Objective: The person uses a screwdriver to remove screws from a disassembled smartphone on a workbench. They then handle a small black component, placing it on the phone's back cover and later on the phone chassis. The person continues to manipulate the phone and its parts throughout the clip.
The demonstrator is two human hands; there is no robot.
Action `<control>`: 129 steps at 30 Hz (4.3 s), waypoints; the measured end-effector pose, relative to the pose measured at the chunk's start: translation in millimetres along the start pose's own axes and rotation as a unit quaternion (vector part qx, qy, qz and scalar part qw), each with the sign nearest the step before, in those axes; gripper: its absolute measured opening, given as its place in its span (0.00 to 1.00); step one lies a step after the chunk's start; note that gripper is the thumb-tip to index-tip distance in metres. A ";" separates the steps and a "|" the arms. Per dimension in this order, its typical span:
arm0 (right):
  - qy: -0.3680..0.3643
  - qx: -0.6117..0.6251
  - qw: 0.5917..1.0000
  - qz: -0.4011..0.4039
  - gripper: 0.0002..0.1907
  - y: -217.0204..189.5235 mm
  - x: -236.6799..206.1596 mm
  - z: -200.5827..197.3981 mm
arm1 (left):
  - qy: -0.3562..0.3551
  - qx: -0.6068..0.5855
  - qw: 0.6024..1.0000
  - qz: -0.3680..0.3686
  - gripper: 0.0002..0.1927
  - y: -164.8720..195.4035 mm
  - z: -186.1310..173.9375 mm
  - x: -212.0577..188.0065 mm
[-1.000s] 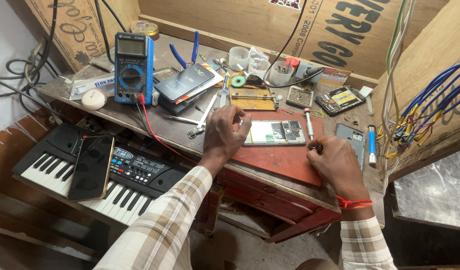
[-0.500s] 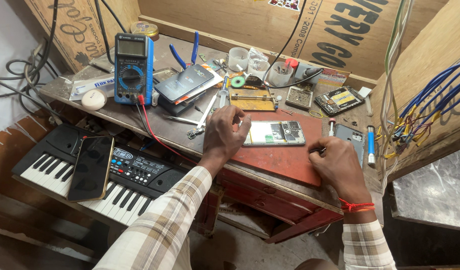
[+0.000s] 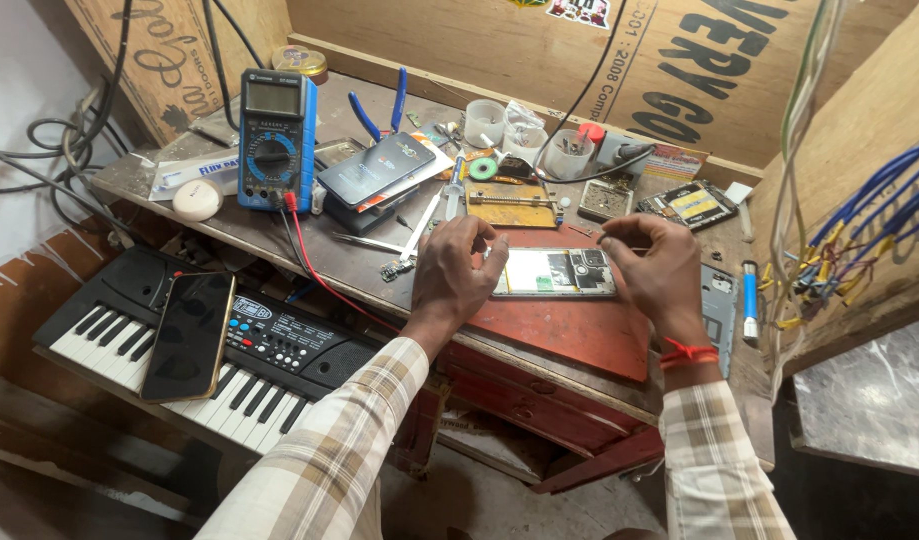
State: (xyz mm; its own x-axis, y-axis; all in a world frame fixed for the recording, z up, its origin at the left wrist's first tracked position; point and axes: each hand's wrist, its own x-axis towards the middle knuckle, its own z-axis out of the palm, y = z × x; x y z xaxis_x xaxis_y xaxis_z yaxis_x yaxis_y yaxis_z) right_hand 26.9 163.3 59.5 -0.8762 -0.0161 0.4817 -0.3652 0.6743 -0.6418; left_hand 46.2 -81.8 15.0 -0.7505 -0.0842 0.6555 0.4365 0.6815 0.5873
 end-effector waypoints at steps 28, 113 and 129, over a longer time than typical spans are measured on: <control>0.018 0.012 1.000 0.007 0.08 4.8 6.3 20.8 | 0.012 -0.006 1.000 -0.006 0.10 0.7 -7.0 -1.0; -0.018 -0.030 0.999 -0.014 0.05 0.6 -16.6 11.1 | 0.011 -0.012 1.000 -0.005 0.11 1.7 -9.8 -0.1; -0.011 -0.022 1.000 -0.012 0.04 6.0 -15.2 10.1 | 0.001 -0.009 1.000 -0.015 0.11 1.9 -8.7 0.7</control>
State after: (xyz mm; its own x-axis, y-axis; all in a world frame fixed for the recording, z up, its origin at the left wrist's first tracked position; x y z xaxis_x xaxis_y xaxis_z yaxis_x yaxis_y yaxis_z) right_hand 34.8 160.1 42.3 -0.8747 -0.0481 0.4823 -0.3718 0.7050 -0.6040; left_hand 50.8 -86.9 20.7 -0.7628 -0.1064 0.6378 0.4219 0.6656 0.6156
